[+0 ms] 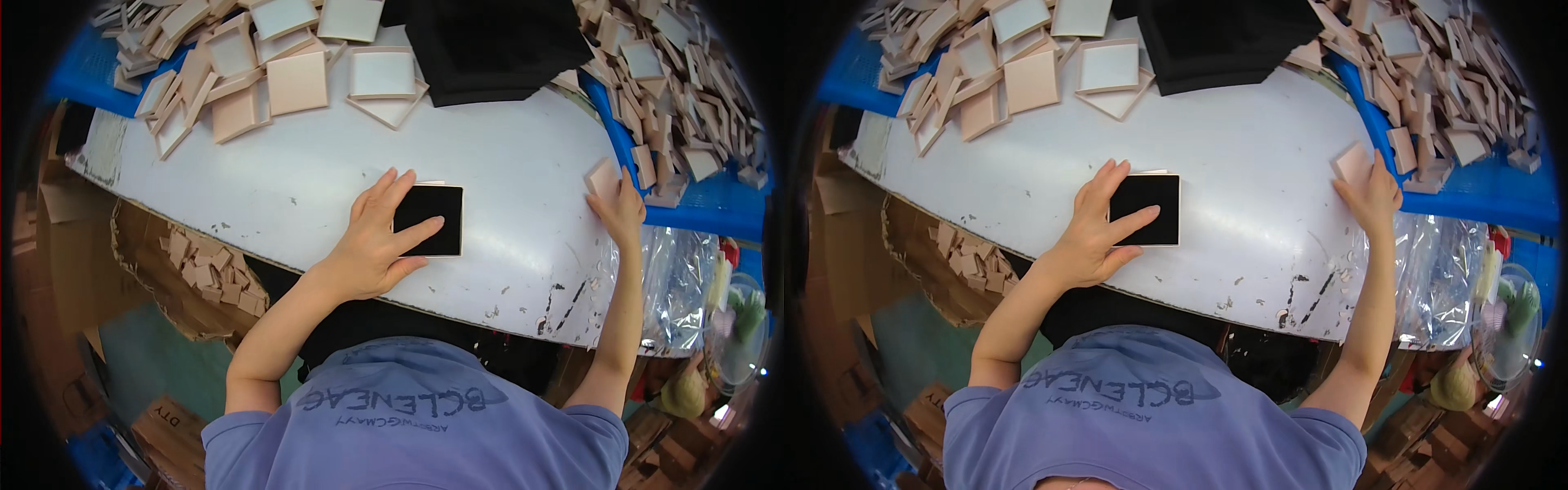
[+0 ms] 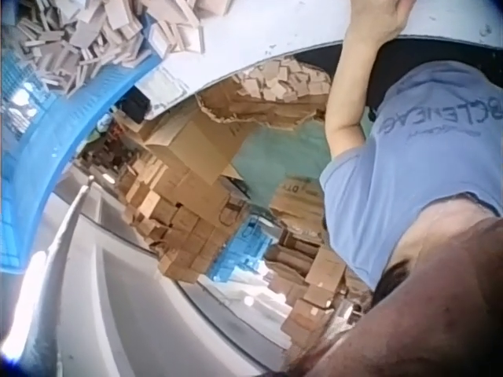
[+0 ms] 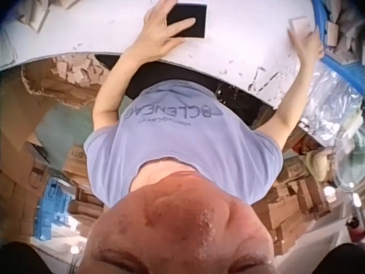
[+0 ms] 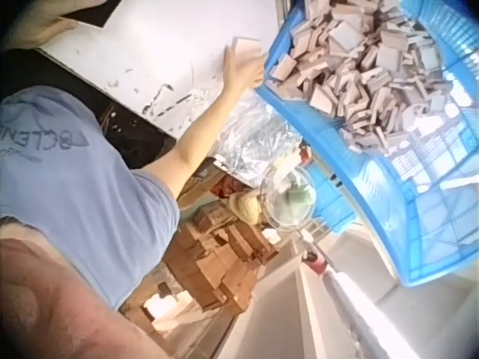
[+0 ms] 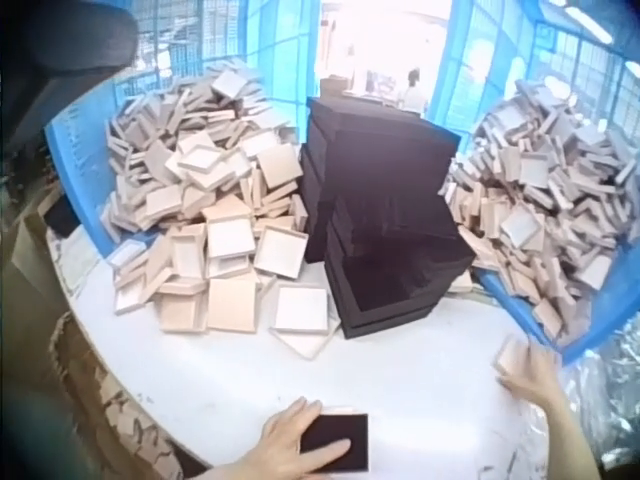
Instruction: Assembling and filling small gift boxes with foam inserts in a manufacturing facility.
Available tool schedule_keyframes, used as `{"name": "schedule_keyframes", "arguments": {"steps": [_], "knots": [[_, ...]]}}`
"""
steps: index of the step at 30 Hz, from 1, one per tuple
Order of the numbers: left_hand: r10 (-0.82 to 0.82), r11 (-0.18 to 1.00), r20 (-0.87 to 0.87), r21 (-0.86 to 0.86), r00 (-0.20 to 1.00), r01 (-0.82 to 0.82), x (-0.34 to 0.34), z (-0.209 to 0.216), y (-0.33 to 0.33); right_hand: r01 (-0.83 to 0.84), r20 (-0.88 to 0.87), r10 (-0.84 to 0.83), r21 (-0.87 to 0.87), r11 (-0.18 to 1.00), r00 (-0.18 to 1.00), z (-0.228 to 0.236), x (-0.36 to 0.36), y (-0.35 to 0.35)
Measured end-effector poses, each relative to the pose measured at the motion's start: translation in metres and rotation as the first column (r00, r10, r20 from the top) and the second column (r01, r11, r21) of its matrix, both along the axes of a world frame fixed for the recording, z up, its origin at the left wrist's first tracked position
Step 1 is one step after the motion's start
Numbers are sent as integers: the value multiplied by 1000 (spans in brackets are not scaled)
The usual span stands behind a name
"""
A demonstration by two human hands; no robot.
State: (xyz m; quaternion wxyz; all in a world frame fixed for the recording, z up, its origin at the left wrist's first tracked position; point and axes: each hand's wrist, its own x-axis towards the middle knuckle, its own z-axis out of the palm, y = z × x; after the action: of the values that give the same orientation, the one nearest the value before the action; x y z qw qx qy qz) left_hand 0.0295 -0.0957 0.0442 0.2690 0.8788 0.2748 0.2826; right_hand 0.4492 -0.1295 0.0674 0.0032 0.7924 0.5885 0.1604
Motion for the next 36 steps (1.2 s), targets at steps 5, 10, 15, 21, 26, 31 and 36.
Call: {"name": "schedule_keyframes", "arguments": {"steps": [5, 10, 15, 21, 26, 31, 36], "knots": [[45, 999, 97, 12, 994, -47, -7, -10, 5, -404, -476, 526, 339, 849, 705, 12, -101, 19], [17, 999, 300, 43, 954, -31, -7, -32, 14, -756, -671, 697, 311, 576, 255, 20, -205, 48], [17, 1000, 57, 25, 998, -18, -10, -12, 14, -824, -567, 776, 276, 495, 276, 23, -218, 31], [77, 988, -68, 137, 995, -67, -8, -9, 7, -804, -490, 811, 312, 506, 320, -7, -220, 13], [47, 994, -227, 103, 973, -24, -14, 11, 13, -856, -519, 769, 126, 501, 374, 14, -212, 18], [181, 971, 73, 142, 981, -190, -26, 17, 76, -779, -144, 879, 415, 470, 454, 82, -171, 92], [418, 827, -230, 497, 879, -263, -8, 7, 148, -716, 166, 737, 445, 537, 656, 115, -123, 178]]}}
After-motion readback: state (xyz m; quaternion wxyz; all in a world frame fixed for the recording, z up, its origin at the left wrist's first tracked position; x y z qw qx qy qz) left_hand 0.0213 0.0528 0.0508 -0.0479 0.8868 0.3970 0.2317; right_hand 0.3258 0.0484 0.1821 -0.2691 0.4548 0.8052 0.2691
